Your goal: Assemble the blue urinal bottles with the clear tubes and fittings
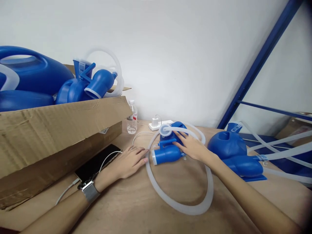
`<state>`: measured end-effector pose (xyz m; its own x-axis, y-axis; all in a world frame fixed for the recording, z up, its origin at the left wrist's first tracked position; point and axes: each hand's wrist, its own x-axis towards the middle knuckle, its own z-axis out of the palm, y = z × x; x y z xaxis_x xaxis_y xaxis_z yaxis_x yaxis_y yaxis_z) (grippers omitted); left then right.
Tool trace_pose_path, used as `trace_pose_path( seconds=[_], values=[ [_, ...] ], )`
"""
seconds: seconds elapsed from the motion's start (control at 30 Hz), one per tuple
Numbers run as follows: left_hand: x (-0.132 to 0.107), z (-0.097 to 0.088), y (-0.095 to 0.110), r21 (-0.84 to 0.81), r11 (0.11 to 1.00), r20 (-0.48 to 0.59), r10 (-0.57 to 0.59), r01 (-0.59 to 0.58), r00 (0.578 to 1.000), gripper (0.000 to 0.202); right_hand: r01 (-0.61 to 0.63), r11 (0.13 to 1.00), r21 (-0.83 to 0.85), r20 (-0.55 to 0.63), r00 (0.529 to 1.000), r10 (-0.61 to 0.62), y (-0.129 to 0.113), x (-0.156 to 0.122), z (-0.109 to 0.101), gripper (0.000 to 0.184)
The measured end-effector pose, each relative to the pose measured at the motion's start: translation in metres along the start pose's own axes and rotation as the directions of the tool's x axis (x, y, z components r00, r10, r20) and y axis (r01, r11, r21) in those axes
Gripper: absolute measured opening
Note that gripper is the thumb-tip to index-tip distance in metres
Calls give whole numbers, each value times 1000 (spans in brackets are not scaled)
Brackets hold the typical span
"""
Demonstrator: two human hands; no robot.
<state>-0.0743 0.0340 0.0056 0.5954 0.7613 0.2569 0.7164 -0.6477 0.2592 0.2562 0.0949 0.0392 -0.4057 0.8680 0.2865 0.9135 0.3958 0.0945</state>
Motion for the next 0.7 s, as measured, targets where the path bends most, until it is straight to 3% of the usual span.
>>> trace_pose_path(
  seconds=[0.23, 0.5, 0.7],
  values=[
    [-1, 0, 2, 3, 999, 9, 40, -40, 999, 52, -17, 1000, -13, -53, 998, 17, 22, -8, 3, 60],
    [-2, 4, 0, 19, 996, -31, 87, -87, 996, 50, -59, 995, -76, -84, 995, 53, 72, -28, 14, 57],
    [-1, 3, 3, 42, 997, -13, 67, -67, 998, 49, -21, 997, -68, -118, 993, 13, 100, -31, 20, 57]
  ],
)
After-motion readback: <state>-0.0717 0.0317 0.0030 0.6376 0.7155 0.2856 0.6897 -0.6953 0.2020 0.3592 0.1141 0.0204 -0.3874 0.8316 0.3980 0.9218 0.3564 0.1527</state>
